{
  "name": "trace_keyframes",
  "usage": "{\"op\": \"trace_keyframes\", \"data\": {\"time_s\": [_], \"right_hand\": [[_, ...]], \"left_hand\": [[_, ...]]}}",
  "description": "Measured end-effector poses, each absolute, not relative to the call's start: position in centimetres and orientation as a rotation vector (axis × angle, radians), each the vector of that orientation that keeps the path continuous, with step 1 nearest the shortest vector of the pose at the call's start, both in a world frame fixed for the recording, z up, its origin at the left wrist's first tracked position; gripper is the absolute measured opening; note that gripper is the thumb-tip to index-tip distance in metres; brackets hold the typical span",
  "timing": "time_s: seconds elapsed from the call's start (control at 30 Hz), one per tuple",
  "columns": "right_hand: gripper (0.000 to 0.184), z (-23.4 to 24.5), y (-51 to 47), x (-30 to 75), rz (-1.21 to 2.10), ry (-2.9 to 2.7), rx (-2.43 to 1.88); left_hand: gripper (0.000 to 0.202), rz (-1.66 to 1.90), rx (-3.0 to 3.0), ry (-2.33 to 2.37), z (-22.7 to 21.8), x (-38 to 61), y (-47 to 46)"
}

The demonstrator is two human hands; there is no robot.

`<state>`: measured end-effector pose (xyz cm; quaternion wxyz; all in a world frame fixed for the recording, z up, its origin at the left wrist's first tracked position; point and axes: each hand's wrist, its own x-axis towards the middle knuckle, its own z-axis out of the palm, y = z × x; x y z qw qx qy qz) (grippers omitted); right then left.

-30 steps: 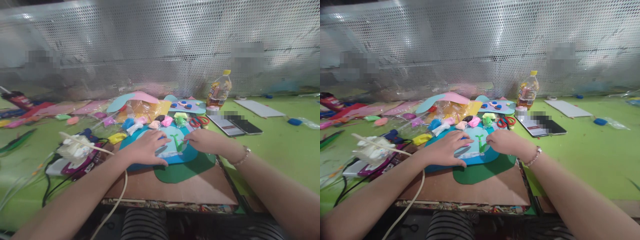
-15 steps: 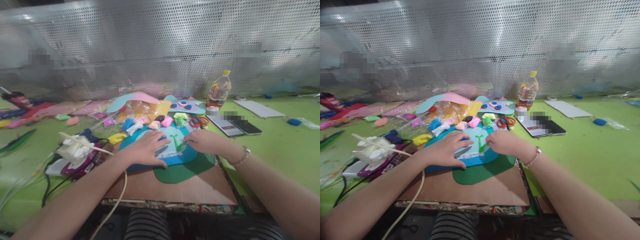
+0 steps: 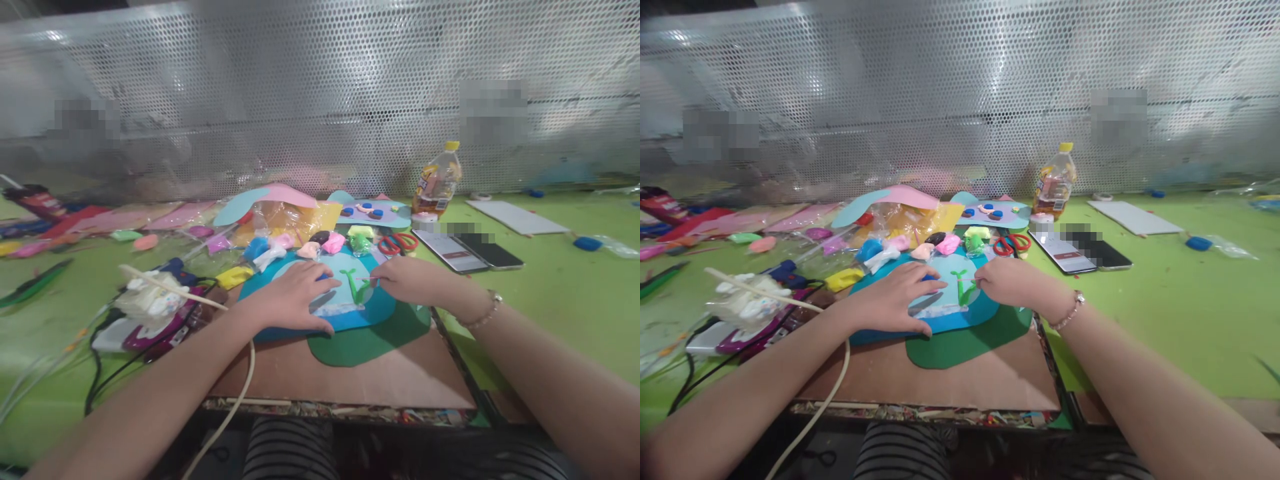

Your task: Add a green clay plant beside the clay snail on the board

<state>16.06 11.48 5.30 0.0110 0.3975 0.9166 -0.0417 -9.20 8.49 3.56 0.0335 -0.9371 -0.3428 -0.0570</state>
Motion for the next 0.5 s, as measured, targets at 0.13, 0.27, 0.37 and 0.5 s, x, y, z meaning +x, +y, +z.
{"op": "trace_keyframes", "data": {"time_s": [0.13,0.27,0.37,0.5], "right_hand": [[0.031,5.1,11.64,16.15,-0.111,2.859,1.24],[0.029,4.89,11.58,16.21,-0.091,2.892,1.225],[0.028,4.77,11.59,16.3,-0.104,2.921,1.21],[0.029,4.47,11.85,16.41,-0.1,2.949,1.177]], "left_hand": [[0.074,-0.18,-2.879,-1.053,3.62,-9.17,8.47],[0.074,-0.168,-2.877,-1.056,3.69,-9.07,8.46],[0.074,-0.163,-2.875,-1.067,3.72,-9.1,8.46],[0.073,-0.171,-2.88,-1.053,3.64,-9.21,8.48]]}}
